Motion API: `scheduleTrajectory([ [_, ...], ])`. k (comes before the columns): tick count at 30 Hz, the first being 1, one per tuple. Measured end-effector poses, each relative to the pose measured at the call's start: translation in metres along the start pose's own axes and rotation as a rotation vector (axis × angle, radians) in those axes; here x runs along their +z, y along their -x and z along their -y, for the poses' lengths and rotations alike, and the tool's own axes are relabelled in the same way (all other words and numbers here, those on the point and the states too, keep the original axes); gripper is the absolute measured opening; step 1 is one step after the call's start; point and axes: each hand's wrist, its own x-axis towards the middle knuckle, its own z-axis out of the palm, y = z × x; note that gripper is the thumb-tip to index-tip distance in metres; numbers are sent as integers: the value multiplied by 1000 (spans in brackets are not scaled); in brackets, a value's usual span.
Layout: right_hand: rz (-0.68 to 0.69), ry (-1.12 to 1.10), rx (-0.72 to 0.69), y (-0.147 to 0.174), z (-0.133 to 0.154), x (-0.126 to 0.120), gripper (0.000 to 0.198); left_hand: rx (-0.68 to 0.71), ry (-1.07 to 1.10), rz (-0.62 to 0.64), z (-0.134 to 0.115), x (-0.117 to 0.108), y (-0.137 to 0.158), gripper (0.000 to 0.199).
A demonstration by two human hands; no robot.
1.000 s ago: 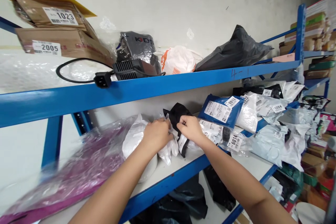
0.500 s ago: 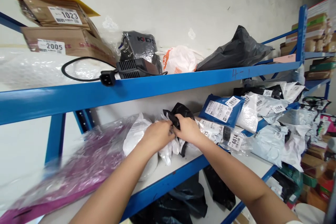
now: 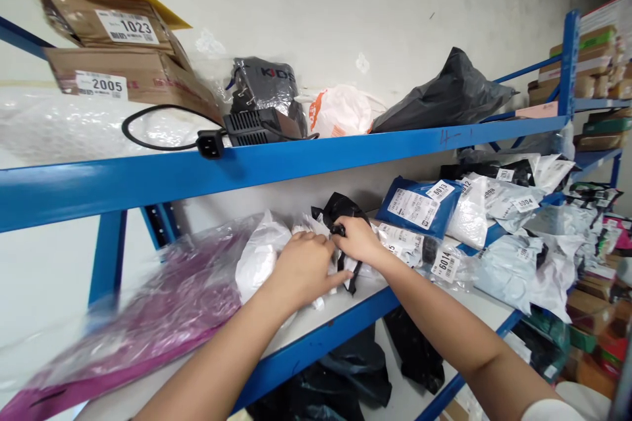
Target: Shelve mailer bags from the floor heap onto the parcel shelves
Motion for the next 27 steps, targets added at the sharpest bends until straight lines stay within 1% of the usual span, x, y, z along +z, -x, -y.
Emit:
scheduleTrajectory([
  [1, 14, -3, 5, -2, -2, -1, 26, 39, -9, -1, -2, 3, 3, 50],
  [2, 25, -18, 15, -5, -4, -1, 24, 67, -21, -2, -4, 7, 5, 47],
  [4, 38, -76, 50, -9, -10, -2, 20, 98, -62, -10, -8, 15, 11, 28],
  [5, 33, -107, 74, -10, -12, -2, 20, 109, -89, -11, -9, 20, 13, 25],
  [6, 19, -128, 91, -9, -13, -2, 21, 120, -113, -10, -10, 24, 15, 29],
  [7, -1, -125, 94, -7, -14, -2, 27, 131, -129, -11, -10, 29, 17, 30],
  [8, -25, -93, 70, -4, -13, -3, 36, 143, -137, -16, -11, 34, 19, 28],
  [9, -51, -35, 19, 0, -10, -3, 46, 152, -144, -34, -11, 38, 20, 24],
  [10, -80, 36, -51, 4, -7, -4, 53, 154, -151, -69, -12, 42, 22, 20],
  [11, -100, 99, -127, 7, -3, -4, 55, 149, -160, -119, -12, 45, 24, 18],
  [12, -106, 140, -188, 9, 0, -4, 53, 138, -171, -171, -14, 48, 25, 17],
  [13, -104, 153, -218, 11, 4, -4, 44, 124, -182, -218, -15, 51, 27, 15],
  [15, -74, 140, -193, 9, 9, -3, 26, 91, -201, -283, -20, 57, 30, 14],
  [18, -28, 233, -128, 1, 11, 2, 26, 44, -221, -314, -26, 62, 30, 16],
  [20, 2, 306, -150, -3, 10, 3, 19, 23, -231, -319, -27, 62, 28, 18],
  [21, 20, 309, -166, -4, 8, 3, 17, 12, -236, -322, -28, 62, 25, 19],
  [24, 86, 227, -206, -6, 1, 0, 19, -37, -257, -350, -29, 62, 17, 25],
  [27, 140, 171, -229, -9, -6, -5, 25, -93, -287, -427, -33, 70, 15, 29],
])
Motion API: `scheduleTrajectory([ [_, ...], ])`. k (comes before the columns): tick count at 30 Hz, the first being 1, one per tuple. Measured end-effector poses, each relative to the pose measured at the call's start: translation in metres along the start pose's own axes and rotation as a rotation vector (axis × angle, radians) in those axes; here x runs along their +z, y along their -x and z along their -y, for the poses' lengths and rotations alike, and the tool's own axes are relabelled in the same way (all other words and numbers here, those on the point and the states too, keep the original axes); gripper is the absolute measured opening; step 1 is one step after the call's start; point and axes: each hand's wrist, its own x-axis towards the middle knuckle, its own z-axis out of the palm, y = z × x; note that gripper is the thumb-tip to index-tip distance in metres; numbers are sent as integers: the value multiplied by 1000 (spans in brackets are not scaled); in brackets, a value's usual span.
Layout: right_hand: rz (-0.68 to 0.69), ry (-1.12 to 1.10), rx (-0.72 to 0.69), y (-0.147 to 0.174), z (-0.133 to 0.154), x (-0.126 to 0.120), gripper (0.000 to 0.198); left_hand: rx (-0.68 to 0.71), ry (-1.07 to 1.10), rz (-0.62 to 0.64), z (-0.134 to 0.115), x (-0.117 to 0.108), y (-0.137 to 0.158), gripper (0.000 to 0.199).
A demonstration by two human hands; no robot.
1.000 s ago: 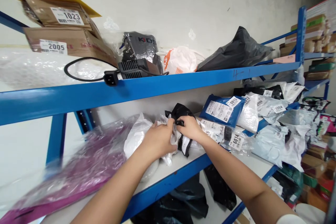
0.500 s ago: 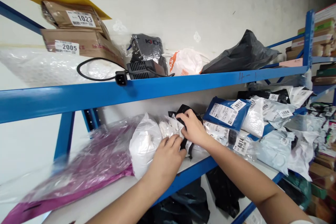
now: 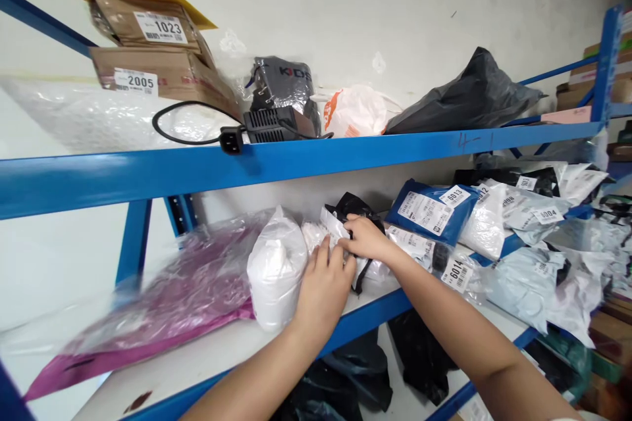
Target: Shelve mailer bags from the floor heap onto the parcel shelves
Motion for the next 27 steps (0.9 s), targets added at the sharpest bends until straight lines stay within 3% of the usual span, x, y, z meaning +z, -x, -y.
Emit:
scheduleTrajectory([
  [3, 55, -43, -42, -3, -5, -3, 27, -27, -12, -53, -8, 2, 8, 27],
  [7, 73, -116, -37, -7, -8, -2, 28, -64, 21, 19, -9, -9, 8, 18],
  [14, 114, -177, -30, -8, -11, -1, 31, -173, 106, 169, 2, -18, -18, 39],
  [18, 187, -307, -29, 1, -20, -14, 15, -119, 236, 189, 11, -19, -15, 47],
  [20, 118, -437, -40, 11, -21, -22, 11, -78, 276, 196, 16, -23, -13, 58],
  [23, -249, -572, -60, 35, -13, -31, 18, -35, 322, 202, 28, -34, -17, 67],
  [25, -401, -529, -72, 51, -3, -30, 17, 49, 326, 227, 37, -41, -25, 52],
  [27, -351, -399, -72, 65, 8, -23, 22, 149, 310, 293, 45, -46, -39, 30],
])
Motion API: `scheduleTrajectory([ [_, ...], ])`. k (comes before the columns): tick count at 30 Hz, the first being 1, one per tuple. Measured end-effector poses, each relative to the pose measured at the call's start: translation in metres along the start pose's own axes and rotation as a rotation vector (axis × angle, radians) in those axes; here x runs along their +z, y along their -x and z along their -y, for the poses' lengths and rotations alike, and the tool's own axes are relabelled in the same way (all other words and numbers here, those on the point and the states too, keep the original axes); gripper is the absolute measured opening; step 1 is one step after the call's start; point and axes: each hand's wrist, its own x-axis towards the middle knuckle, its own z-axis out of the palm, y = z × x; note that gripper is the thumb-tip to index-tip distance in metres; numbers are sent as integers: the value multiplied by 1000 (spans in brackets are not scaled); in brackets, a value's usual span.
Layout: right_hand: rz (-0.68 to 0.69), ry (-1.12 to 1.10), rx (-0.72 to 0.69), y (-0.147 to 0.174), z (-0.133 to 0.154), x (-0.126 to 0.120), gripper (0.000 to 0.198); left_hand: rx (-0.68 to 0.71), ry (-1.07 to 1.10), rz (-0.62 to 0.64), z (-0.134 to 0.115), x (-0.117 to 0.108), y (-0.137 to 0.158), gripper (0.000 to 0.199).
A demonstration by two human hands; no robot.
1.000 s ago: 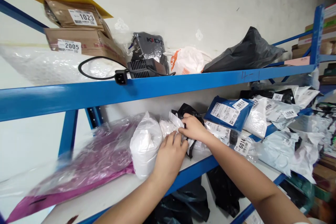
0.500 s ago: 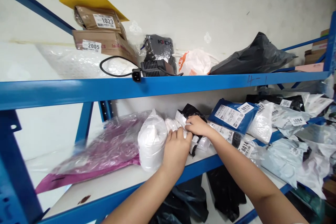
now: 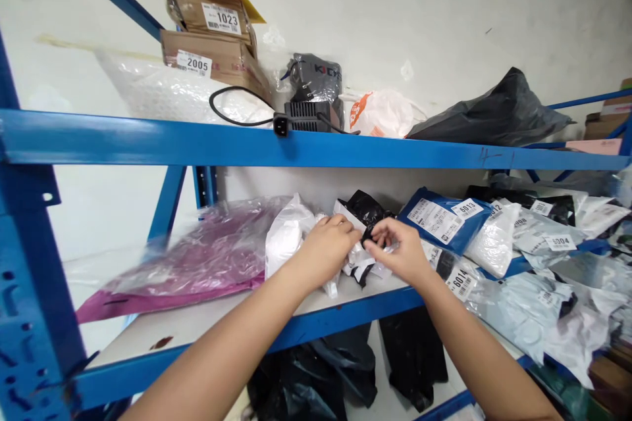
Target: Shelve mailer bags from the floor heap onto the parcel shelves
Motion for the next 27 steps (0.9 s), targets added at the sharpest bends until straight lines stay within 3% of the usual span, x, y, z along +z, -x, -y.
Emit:
scheduleTrajectory([
  [3, 145, 254, 44, 17, 2, 16, 32, -4, -8, 152, 10, -12, -18, 21],
  [9, 158, 587, 73, 48, -4, 48, 33, -208, 208, 329, 30, -22, -37, 26],
  [14, 154, 590, -2, 61, 7, 62, 31, -336, 215, 298, 40, -30, -42, 32],
  [18, 244, 613, 181, 51, 15, 60, 21, -263, 136, 371, 38, -29, -50, 33],
  [21, 361, 677, 270, 41, 25, 56, 23, -284, 73, 311, 38, -23, -56, 35],
  [24, 450, 692, 258, 34, 35, 55, 25, -287, 8, 179, 43, -14, -62, 58],
  [27, 461, 683, 236, 32, 40, 56, 26, -157, 30, 272, 54, -7, -69, 59],
])
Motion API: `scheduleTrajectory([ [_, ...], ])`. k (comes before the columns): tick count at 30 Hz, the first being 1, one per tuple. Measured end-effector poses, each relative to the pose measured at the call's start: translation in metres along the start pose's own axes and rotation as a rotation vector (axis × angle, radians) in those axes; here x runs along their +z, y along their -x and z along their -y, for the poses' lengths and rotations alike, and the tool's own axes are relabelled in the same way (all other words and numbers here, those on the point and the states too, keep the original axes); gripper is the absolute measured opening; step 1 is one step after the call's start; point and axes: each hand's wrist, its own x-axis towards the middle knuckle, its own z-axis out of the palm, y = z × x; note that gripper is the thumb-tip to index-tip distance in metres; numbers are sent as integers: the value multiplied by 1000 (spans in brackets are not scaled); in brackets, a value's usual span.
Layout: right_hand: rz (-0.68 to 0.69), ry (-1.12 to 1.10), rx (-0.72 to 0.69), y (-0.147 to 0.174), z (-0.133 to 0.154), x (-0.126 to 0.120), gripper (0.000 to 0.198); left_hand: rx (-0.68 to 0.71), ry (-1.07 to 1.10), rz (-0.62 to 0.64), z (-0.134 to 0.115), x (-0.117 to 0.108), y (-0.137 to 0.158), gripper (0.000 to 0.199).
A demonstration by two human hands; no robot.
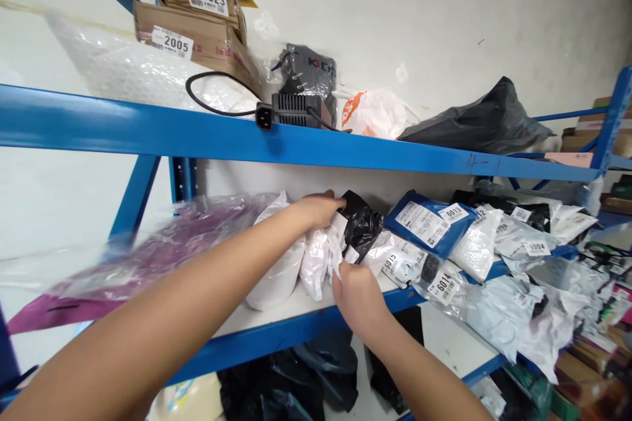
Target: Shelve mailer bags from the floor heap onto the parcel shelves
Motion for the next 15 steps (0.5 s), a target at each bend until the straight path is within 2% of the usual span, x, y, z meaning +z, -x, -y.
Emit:
scheduleTrajectory([
  [3, -37, 0, 24, -2, 2, 0, 26, 101, 73, 156, 12, -2, -10, 44],
  [6, -103, -12, 84, -10, 4, 4, 25, 143, 178, 219, 19, -5, -18, 34],
  [8, -101, 3, 113, -19, 7, 9, 25, 152, 208, 232, 21, -6, -21, 31],
  [12, -9, -1, 79, -31, 8, 19, 22, 151, 223, 214, 22, -4, -21, 33],
  [15, -57, -104, 76, -22, 0, 12, 20, 158, 292, 195, 24, -6, -9, 50],
])
